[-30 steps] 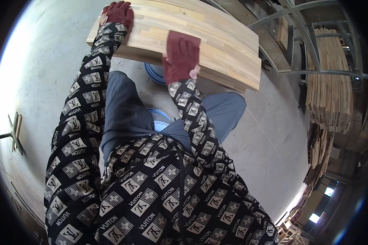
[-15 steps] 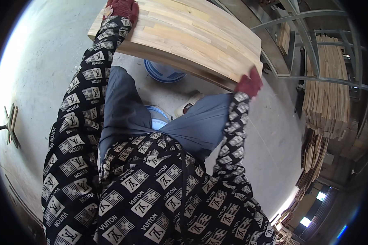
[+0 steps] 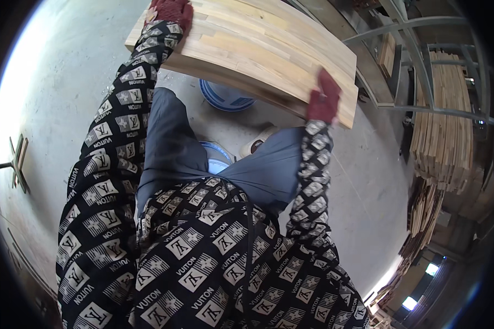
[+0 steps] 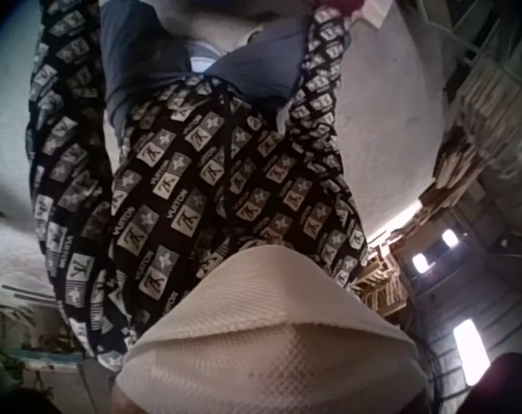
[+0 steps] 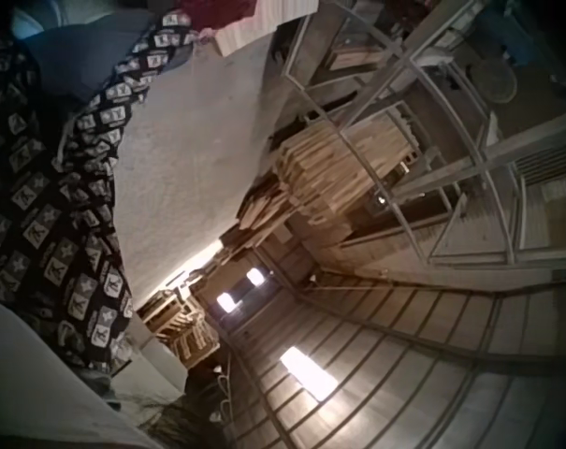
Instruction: Manually sanding the surface of a wooden board with sandpaper.
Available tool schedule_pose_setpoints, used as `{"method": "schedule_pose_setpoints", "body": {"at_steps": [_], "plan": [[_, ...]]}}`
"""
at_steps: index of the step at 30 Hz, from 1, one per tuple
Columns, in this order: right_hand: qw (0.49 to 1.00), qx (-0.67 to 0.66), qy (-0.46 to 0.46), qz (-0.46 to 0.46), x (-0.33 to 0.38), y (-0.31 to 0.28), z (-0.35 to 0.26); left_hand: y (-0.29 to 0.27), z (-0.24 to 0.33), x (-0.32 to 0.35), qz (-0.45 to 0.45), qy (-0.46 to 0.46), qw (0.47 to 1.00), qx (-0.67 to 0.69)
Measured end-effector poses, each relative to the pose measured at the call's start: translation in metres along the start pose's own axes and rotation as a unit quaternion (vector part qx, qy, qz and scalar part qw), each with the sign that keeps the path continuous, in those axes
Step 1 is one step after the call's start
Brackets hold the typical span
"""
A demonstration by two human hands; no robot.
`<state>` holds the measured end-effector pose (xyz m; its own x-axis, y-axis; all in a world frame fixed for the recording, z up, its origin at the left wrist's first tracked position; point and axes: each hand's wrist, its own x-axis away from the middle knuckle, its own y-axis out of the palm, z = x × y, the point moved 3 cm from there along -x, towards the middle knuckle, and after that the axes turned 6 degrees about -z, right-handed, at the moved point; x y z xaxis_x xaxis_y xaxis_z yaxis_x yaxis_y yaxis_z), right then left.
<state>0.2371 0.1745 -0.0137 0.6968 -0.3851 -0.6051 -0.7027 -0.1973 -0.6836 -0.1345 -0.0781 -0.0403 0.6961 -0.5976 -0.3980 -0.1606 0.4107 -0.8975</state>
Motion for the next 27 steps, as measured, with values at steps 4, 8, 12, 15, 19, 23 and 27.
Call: {"method": "schedule_pose_setpoints", "body": {"at_steps": [4,8,12,15,19,23,27], "plan": [[0.958,0.254,0.122,-0.055,0.014,-0.030,0.050,-0.012,0.007,0.006,0.048,-0.017,0.996,0.074],[0.982,0.141,0.124,0.011,0.007,0.027,0.012,-0.005,0.003,0.000,-0.001,-0.009,1.000,-0.007],[0.986,0.148,-0.010,-0.071,0.003,0.126,-0.097,0.008,-0.007,-0.005,-0.005,-0.004,1.000,-0.003],[0.975,0.140,-0.055,-0.166,0.005,0.159,-0.124,0.015,-0.012,-0.005,-0.004,-0.006,1.000,0.009],[0.992,0.096,-0.009,-0.084,0.000,0.102,-0.050,0.010,-0.008,-0.004,0.001,0.012,1.000,0.004],[0.991,0.113,0.067,-0.038,0.001,-0.007,0.056,-0.006,0.003,0.002,-0.004,-0.011,1.000,0.001],[0.944,0.216,0.246,-0.040,-0.001,-0.030,0.103,-0.023,0.014,0.011,0.071,0.000,0.994,0.086]]}}
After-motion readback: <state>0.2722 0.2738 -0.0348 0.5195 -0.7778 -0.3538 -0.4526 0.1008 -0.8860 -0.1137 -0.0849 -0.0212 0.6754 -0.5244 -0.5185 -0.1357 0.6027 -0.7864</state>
